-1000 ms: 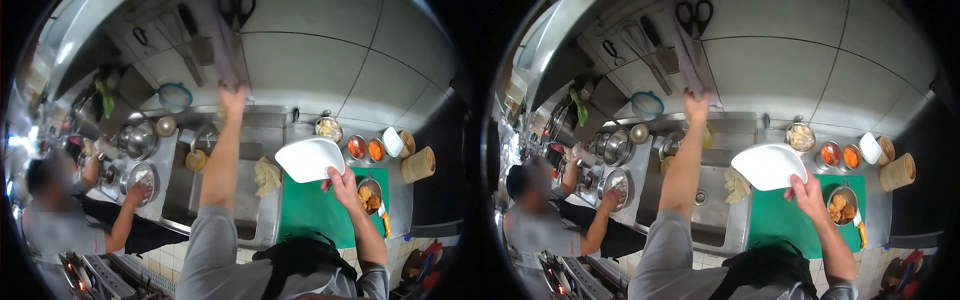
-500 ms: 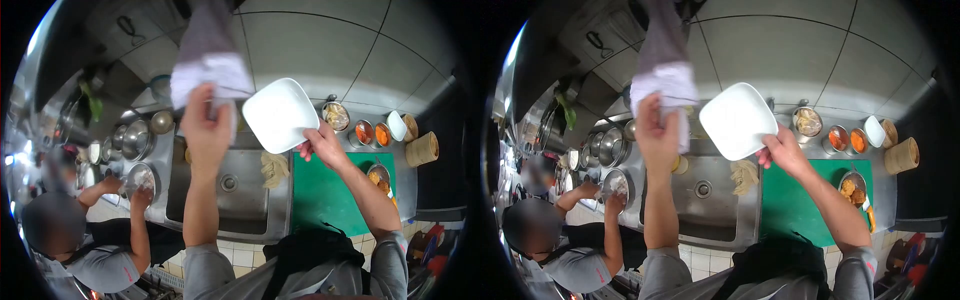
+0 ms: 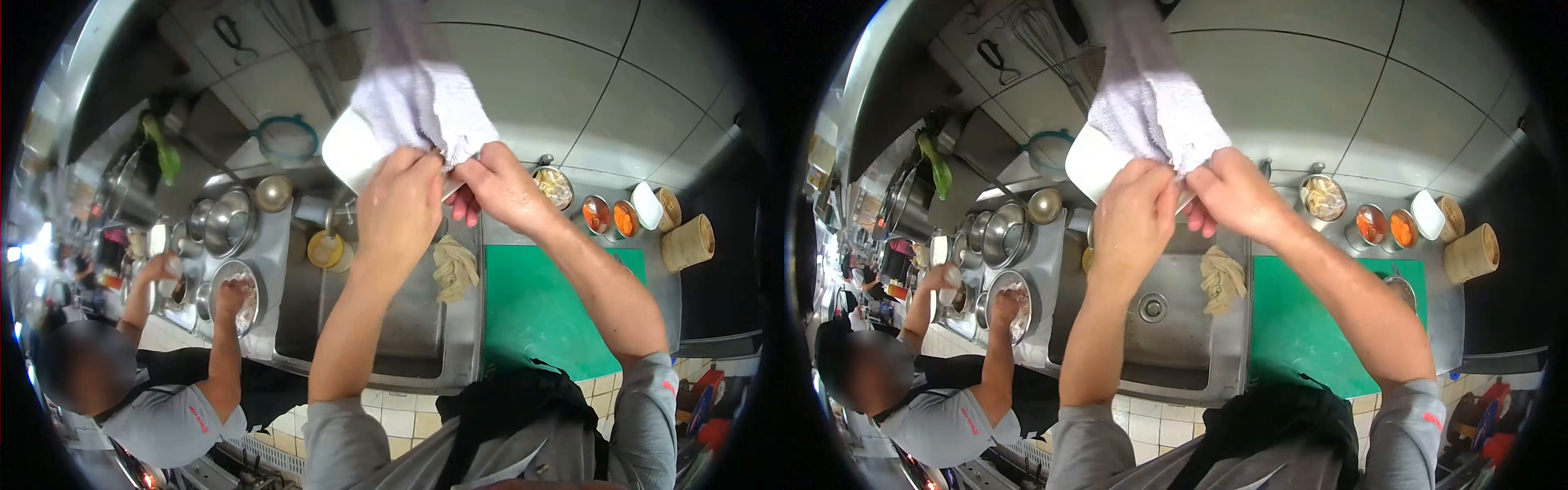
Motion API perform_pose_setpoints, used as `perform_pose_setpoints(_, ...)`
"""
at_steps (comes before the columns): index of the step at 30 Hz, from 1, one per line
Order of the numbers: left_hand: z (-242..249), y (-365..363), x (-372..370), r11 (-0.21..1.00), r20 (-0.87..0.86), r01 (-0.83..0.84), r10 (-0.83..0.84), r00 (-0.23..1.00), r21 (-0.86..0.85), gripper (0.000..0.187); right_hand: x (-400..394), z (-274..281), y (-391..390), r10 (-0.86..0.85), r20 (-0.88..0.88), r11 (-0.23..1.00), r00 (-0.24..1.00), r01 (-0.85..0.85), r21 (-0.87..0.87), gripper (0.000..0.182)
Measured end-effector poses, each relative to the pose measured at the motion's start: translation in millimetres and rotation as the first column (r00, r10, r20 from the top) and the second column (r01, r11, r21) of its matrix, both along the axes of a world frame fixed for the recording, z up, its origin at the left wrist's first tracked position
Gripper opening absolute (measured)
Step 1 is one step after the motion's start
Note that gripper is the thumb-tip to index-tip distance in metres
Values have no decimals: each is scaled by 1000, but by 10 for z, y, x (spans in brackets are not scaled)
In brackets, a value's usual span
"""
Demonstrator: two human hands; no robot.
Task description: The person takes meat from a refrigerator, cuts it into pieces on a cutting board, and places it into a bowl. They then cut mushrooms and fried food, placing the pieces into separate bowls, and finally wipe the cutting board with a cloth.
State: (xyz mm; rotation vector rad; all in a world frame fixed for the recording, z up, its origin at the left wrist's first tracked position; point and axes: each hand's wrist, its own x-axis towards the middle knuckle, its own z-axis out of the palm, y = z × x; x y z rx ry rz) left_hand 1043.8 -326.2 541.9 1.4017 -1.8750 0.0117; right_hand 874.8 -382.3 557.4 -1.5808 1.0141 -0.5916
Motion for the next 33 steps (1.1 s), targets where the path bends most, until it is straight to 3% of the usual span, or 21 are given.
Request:
perform_pose_setpoints(2,-39,39,99,998,-16,-6,5,1000,-65,14,-67,84,18,12,-21,1000,1000,-12,-18,33)
perform_pose_setpoints(4,-78,77,219,985,187,-107,132,973,-137,16,-85,89,111,-75,91,985,993,88,-151,35)
perform_pose_setpoints(5,-155,50,288,978,247,-174,198,949,-113,34,-94,124,135,-72,79,989,994,81,-126,35)
perform_pose_setpoints(6,-198,-21,327,978,250,-174,198,948,-114,34,-95,106,173,-72,83,989,994,82,-125,35)
perform_pose_setpoints(8,-265,-237,376,832,204,-313,441,874,-458,52,-115,32,252,-77,-1,996,997,77,-49,35)
perform_pose_setpoints(9,-322,-318,430,849,177,-245,362,915,-468,61,-148,-41,235,-68,-4,997,998,67,-32,33)
perform_pose_setpoints(13,-311,-552,340,837,204,-149,295,934,-526,53,-216,-239,257,-36,-1,997,999,36,62,31)
perform_pose_setpoints(15,-287,-626,276,880,261,48,87,961,-472,50,-238,-371,244,-26,-28,989,999,30,144,30)
perform_pose_setpoints(16,-302,-648,276,885,261,48,84,962,-464,50,-270,-395,263,-27,-29,988,999,31,153,30)
perform_pose_setpoints(18,-376,-657,301,937,45,-3,20,999,-350,41,-396,-471,326,-128,-10,981,992,128,145,31)
perform_pose_setpoints(21,-491,-635,509,955,-151,-205,175,973,-213,38,-813,-918,509,-129,-37,960,991,134,245,32)
perform_pose_setpoints(23,-822,-608,743,993,-380,-99,118,917,71,47,-1163,-1344,786,-173,-70,910,982,187,369,31)
perform_pose_setpoints(24,-823,-397,620,966,-267,-234,256,929,114,51,-1310,-1578,967,-193,-92,887,977,214,409,31)
perform_pose_setpoints(26,-1134,-172,591,963,-106,-226,212,971,-145,52,-1617,-2015,1232,-370,-127,718,920,370,590,30)
perform_pose_setpoints(27,-1294,-22,504,971,-109,-207,194,975,-120,52,-1756,-2228,1363,-411,-148,659,900,405,634,30)
perform_pose_setpoints(29,-1647,363,250,969,-312,-176,223,924,172,53,-1958,-2523,1602,-446,-155,616,882,428,662,30)
perform_pose_setpoints(31,-2024,753,-36,959,-125,-27,64,990,284,53,-2084,-2697,1767,-478,-150,586,865,442,680,30)
perform_pose_setpoints(33,-2405,1108,-476,802,-406,134,144,902,582,57,-2093,-2818,1880,-507,-101,569,856,421,707,31)
